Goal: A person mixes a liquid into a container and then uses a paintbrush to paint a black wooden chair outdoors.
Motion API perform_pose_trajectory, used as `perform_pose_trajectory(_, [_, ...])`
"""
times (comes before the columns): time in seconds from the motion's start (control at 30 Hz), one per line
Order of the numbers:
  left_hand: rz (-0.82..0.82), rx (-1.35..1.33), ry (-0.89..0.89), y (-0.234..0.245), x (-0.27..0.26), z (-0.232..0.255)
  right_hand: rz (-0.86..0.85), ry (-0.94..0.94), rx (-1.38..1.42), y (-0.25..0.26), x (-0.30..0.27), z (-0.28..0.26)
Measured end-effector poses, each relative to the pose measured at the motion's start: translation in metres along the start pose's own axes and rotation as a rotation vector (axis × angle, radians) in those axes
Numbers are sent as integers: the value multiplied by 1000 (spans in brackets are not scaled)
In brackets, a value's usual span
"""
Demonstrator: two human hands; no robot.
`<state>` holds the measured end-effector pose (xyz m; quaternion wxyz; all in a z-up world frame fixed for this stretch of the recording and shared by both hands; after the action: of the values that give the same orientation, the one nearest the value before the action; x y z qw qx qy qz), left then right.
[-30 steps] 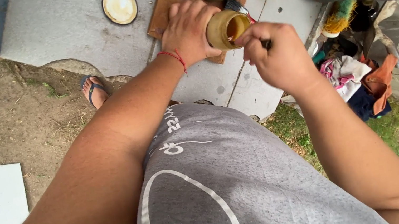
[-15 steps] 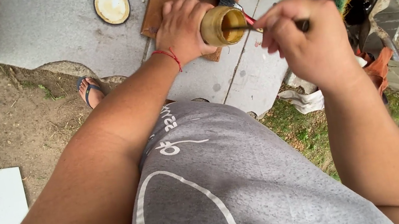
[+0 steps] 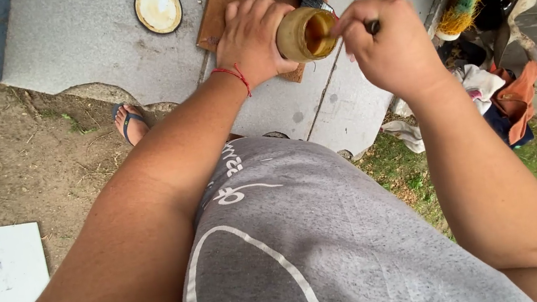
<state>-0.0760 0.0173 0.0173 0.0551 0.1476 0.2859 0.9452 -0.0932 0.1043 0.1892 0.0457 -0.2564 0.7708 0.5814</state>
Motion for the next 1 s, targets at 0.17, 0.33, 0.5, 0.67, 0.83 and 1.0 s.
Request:
perform_pose_trajectory(0.17, [-104,-12,53,-2,1,-1,58,77,96,-9,1,3])
perform_pose_trajectory(0.33, [-59,-12,32,2,1,-3,-66,-54,89,-13,-7,3])
perform_pose_trajectory(0.5, [-25,5,23,3,0,3,188,212,-37,2,-10,-10])
perform_pose_trajectory(0.67, [-3,30,-49,0,0,-1,156,175,169,-11,0,9])
perform_pose_trajectory(0.83, [-1,19,-24,6,4,-4,23,24,75,-8,3,6])
perform_pose_trajectory(1.0, [75,9,-59,8,0,4,174,87,31,4,-2,-3])
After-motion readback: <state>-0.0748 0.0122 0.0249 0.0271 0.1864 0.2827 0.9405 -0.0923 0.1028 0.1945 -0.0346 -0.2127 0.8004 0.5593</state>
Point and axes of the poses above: each hand's wrist, its own x-axis towards the middle knuckle, its own y-axis out of the back of the hand, z = x × y, the point moved 8 cm from there along x, towards the middle knuckle, and after that the axes turned 7 degrees about -x, right-handed, at the moved point
